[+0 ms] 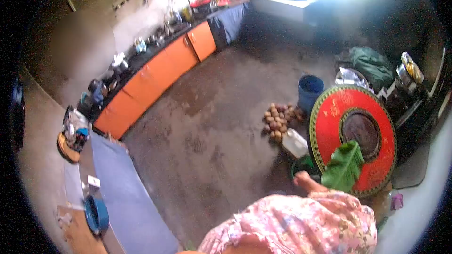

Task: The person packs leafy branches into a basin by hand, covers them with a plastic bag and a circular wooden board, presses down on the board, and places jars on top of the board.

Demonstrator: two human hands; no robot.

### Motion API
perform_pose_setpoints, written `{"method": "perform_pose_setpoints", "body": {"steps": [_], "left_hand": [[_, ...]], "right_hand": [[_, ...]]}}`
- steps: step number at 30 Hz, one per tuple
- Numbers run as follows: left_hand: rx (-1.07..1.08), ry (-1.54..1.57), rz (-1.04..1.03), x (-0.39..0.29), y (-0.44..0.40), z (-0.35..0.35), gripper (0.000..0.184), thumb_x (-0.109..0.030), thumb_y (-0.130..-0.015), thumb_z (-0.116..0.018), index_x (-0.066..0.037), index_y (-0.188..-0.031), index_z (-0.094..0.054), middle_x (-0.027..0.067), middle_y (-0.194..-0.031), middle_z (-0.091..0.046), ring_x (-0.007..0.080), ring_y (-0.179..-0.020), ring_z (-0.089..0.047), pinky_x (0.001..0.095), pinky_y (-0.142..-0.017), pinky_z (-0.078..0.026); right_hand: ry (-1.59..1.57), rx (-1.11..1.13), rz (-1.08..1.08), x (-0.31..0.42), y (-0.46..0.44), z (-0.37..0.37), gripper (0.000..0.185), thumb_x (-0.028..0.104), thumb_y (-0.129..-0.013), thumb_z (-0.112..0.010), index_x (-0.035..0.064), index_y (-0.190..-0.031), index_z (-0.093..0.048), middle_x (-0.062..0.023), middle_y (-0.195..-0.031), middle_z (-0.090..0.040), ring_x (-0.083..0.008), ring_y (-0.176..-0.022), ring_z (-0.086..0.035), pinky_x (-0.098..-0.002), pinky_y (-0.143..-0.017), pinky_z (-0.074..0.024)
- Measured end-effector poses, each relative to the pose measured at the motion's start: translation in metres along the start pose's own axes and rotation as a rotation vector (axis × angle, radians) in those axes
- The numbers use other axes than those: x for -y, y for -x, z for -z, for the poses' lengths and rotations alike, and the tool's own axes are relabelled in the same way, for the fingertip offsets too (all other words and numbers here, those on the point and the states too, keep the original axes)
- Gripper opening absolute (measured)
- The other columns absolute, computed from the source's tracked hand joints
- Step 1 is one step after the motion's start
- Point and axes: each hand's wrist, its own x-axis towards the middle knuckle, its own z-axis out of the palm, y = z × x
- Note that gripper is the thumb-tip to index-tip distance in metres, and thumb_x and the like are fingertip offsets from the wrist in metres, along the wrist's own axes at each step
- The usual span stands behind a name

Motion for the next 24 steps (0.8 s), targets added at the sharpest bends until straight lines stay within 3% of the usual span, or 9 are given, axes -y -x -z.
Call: {"method": "perform_pose_setpoints", "body": {"steps": [4, 5, 11, 15, 18, 19, 21, 23, 24], "left_hand": [[-0.010, -0.125, -0.096, -0.116, -0.099, 0.019, 0.019, -0.026, -0.092, -0.055, -0.008, -0.087, -0.055, 0.0003, -0.064, -0.054, 0.0061, -0.050, -0.045, 0.0203, -0.043, -0.035], [-0.012, -0.168, -0.141, -0.144, -0.126, 0.024, 0.018, -0.026, -0.092, -0.055, -0.008, -0.088, -0.056, 0.0002, -0.065, -0.055, 0.0060, -0.050, -0.046, 0.0203, -0.043, -0.035], [0.124, -0.126, -0.392, -0.331, -0.232, -0.061, 0.022, -0.025, -0.093, -0.056, -0.006, -0.104, -0.060, 0.0016, -0.082, -0.062, 0.0061, -0.065, -0.054, 0.0202, -0.054, -0.044], [0.312, -0.108, -0.335, -0.379, -0.251, -0.146, 0.031, -0.025, -0.094, -0.054, -0.005, -0.118, -0.056, 0.0063, -0.099, -0.065, 0.0125, -0.085, -0.062, 0.0244, -0.071, -0.049], [0.292, -0.122, -0.135, -0.349, -0.296, -0.174, 0.029, -0.025, -0.092, -0.056, -0.006, -0.114, -0.058, 0.0051, -0.093, -0.064, 0.0115, -0.079, -0.061, 0.0247, -0.064, -0.049], [0.282, -0.116, -0.073, -0.342, -0.307, -0.181, 0.028, -0.024, -0.092, -0.057, -0.006, -0.113, -0.058, 0.0048, -0.091, -0.064, 0.0112, -0.077, -0.061, 0.0250, -0.061, -0.049], [0.261, -0.137, 0.058, -0.323, -0.318, -0.178, 0.025, -0.025, -0.092, -0.056, -0.007, -0.109, -0.058, 0.0043, -0.088, -0.063, 0.0112, -0.074, -0.060, 0.0252, -0.059, -0.049], [0.235, -0.180, 0.212, -0.304, -0.330, -0.168, 0.022, -0.025, -0.092, -0.055, -0.008, -0.105, -0.058, 0.0039, -0.085, -0.062, 0.0112, -0.071, -0.059, 0.0254, -0.057, -0.048], [0.224, -0.194, 0.282, -0.301, -0.338, -0.165, 0.021, -0.025, -0.092, -0.055, -0.008, -0.103, -0.058, 0.0037, -0.084, -0.062, 0.0112, -0.070, -0.058, 0.0255, -0.056, -0.047]], "right_hand": [[-2.221, -0.034, -0.418, -0.003, 0.028, -0.001, 0.012, 0.008, -0.086, -0.042, 0.0048, -0.074, -0.043, -0.0108, -0.060, -0.042, -0.0240, -0.047, -0.043, -0.0399, -0.042, -0.0337], [-1.841, -0.422, -0.776, 0.012, 0.027, 0.004, 0.009, 0.004, -0.086, -0.040, 0.0031, -0.076, -0.042, -0.0114, -0.064, -0.045, -0.0232, -0.048, -0.043, -0.0366, -0.041, -0.0346], [-1.446, -0.603, -1.118, 0.021, -0.048, 0.066, 0.004, 0.006, -0.082, -0.053, 0.0057, -0.085, -0.052, -0.0113, -0.068, -0.053, -0.0268, -0.049, -0.049, -0.0359, -0.045, -0.0405], [-1.437, -0.350, -0.205, 0.004, -0.149, 0.133, 0.019, 0.022, -0.085, -0.057, 0.0071, -0.075, -0.052, -0.0055, -0.061, -0.047, -0.0214, -0.050, -0.048, -0.0338, -0.045, -0.0388], [-1.383, -0.696, -0.528, 0.079, -0.270, 0.222, 0.026, 0.034, -0.090, -0.046, 0.0087, -0.083, -0.045, -0.0072, -0.063, -0.046, -0.0232, -0.049, -0.044, -0.0353, -0.042, -0.0345], [-1.615, -0.335, -0.347, -0.001, -0.329, 0.227, 0.023, 0.030, -0.091, -0.049, 0.0091, -0.082, -0.046, -0.0071, -0.064, -0.045, -0.0238, -0.051, -0.047, -0.0358, -0.044, -0.0391], [-2.068, 0.296, 0.119, 0.073, -0.392, 0.308, 0.014, 0.022, -0.091, -0.052, 0.0093, -0.087, -0.049, -0.0075, -0.068, -0.051, -0.0226, -0.057, -0.054, -0.0338, -0.048, -0.0459], [-1.455, -0.462, -0.353, 0.169, -0.443, 0.372, 0.013, 0.012, -0.089, -0.055, 0.0059, -0.100, -0.054, -0.0122, -0.080, -0.062, -0.0247, -0.061, -0.061, -0.0347, -0.052, -0.0520], [-1.414, -0.489, -0.413, 0.200, -0.474, 0.396, 0.020, 0.016, -0.091, -0.056, 0.0041, -0.105, -0.051, -0.0118, -0.081, -0.063, -0.0255, -0.065, -0.063, -0.0365, -0.054, -0.0543]]}}
